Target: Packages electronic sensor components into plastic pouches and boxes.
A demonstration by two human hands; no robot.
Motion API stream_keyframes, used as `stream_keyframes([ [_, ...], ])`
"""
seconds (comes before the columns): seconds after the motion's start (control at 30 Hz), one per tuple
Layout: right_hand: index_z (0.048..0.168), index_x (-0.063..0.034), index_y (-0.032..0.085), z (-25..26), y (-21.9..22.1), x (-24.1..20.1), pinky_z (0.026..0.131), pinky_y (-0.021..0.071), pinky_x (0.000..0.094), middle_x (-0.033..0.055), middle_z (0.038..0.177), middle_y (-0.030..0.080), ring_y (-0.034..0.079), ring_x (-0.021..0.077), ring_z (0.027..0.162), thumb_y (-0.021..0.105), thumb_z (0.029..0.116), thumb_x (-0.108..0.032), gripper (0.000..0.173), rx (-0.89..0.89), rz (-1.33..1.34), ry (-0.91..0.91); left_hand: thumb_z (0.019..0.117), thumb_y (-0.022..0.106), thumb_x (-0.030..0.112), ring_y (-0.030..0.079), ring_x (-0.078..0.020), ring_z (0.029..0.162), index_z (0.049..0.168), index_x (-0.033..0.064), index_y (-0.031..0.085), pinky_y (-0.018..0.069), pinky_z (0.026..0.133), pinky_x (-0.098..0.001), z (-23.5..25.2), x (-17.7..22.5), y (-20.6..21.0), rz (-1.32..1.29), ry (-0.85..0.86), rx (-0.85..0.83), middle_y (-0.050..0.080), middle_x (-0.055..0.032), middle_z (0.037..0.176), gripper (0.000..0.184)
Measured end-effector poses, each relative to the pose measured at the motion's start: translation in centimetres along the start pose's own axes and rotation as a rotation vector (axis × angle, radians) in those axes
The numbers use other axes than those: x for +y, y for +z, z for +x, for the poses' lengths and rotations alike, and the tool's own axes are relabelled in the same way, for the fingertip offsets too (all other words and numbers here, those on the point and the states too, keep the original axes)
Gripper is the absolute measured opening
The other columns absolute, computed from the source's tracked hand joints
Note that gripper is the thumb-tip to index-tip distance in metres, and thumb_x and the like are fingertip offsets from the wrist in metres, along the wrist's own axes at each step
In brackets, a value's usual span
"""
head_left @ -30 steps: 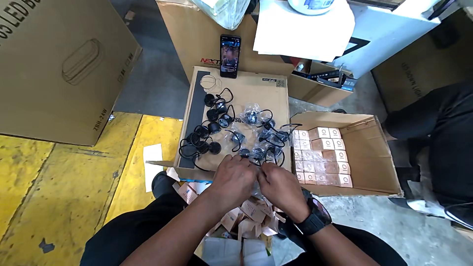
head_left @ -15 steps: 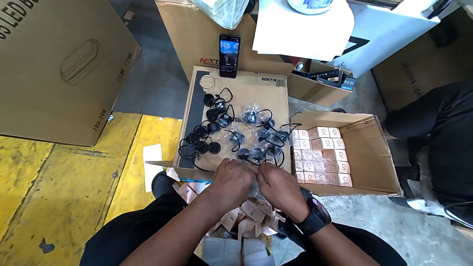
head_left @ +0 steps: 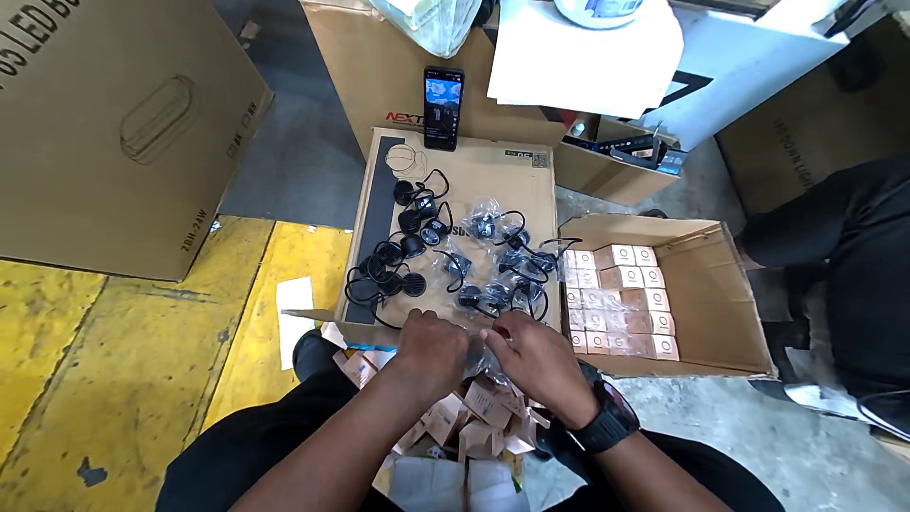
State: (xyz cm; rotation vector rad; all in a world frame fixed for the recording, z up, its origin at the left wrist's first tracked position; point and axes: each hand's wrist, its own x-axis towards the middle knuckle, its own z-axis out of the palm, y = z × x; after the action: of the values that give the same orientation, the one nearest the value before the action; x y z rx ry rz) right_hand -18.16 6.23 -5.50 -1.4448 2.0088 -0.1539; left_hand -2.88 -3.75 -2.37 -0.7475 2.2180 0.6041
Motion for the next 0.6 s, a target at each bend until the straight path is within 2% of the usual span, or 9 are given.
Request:
stream_keyframes([
  [0.1, 0.110, -0.0155, 0.073, 0.1, -0.1, 0.3, 0.082, 0.0565, 0.0491, 0.0028, 0.108, 0.071, 0.069, 0.0201, 0.097, 0.052, 0.1009, -0.051, 0.042, 0.058, 0.052, -0.006, 0.1038, 0.051, 0.035, 0.064, -0.0401, 0.110, 0.109, 0.0015, 0.065, 0.0462, 0.092, -0.0584, 0.1, -0.1, 0.1, -0.002, 0.011, 0.012, 0.070, -0.0199, 0.107, 0.037],
  [0.2, 0.108, -0.0148, 0.073, 0.4, -0.6, 0.6, 0.076, 0.0568, 0.0446, 0.0014, 0.101, 0.071, 0.067, 0.0165, 0.083, 0.059, 0.0990, -0.045, 0.034, 0.115, 0.207, -0.007, 0.1032, 0.052, 0.034, 0.064, -0.0402, 0.109, 0.107, 0.0016, 0.066, 0.0463, 0.092, -0.0588, 0.0, -0.2, 0.2, -0.012, 0.024, 0.026, 0.070, -0.0198, 0.106, 0.036],
  [0.3, 0.106, -0.0132, 0.072, 0.5, -1.6, 0.9, 0.064, 0.0544, 0.0317, -0.0016, 0.088, 0.069, 0.062, 0.0094, 0.068, 0.065, 0.0982, -0.036, 0.025, 0.154, 0.476, -0.014, 0.1033, 0.051, 0.034, 0.064, -0.0405, 0.109, 0.106, 0.0015, 0.066, 0.0462, 0.091, -0.0591, -0.1, -0.1, 0.2, -0.012, 0.028, 0.017, 0.070, -0.0201, 0.106, 0.036],
  [0.4, 0.106, -0.0053, 0.070, 0.6, -2.6, 0.9, 0.062, 0.0549, 0.0267, 0.0025, 0.084, 0.068, 0.063, 0.0104, 0.069, 0.066, 0.0984, -0.021, 0.018, 0.201, 0.830, -0.050, 0.1034, 0.051, 0.034, 0.064, -0.0405, 0.109, 0.106, 0.0014, 0.065, 0.0464, 0.090, -0.0587, -0.1, -0.1, 0.2, 0.002, 0.027, 0.001, 0.070, -0.0202, 0.106, 0.036],
  [0.5, 0.114, 0.0019, 0.066, 0.7, -3.1, 1.3, 0.062, 0.0553, 0.0270, 0.0085, 0.089, 0.069, 0.064, 0.0130, 0.072, 0.064, 0.0978, -0.014, 0.023, 0.203, 1.188, -0.042, 0.1031, 0.052, 0.032, 0.064, -0.0405, 0.109, 0.106, 0.0016, 0.065, 0.0462, 0.090, -0.0589, -0.1, -0.1, 0.2, 0.003, 0.024, -0.001, 0.070, -0.0202, 0.107, 0.033],
  [0.6, 0.128, 0.0026, 0.059, 0.7, -2.9, 1.7, 0.063, 0.0554, 0.0261, 0.0127, 0.098, 0.070, 0.066, 0.0137, 0.075, 0.067, 0.0938, -0.020, 0.041, 0.087, 1.378, -0.009, 0.1030, 0.051, 0.029, 0.065, -0.0399, 0.107, 0.105, 0.0018, 0.065, 0.0463, 0.090, -0.0583, -0.2, -0.2, 0.2, -0.001, 0.030, 0.029, 0.070, -0.0196, 0.104, 0.031],
])
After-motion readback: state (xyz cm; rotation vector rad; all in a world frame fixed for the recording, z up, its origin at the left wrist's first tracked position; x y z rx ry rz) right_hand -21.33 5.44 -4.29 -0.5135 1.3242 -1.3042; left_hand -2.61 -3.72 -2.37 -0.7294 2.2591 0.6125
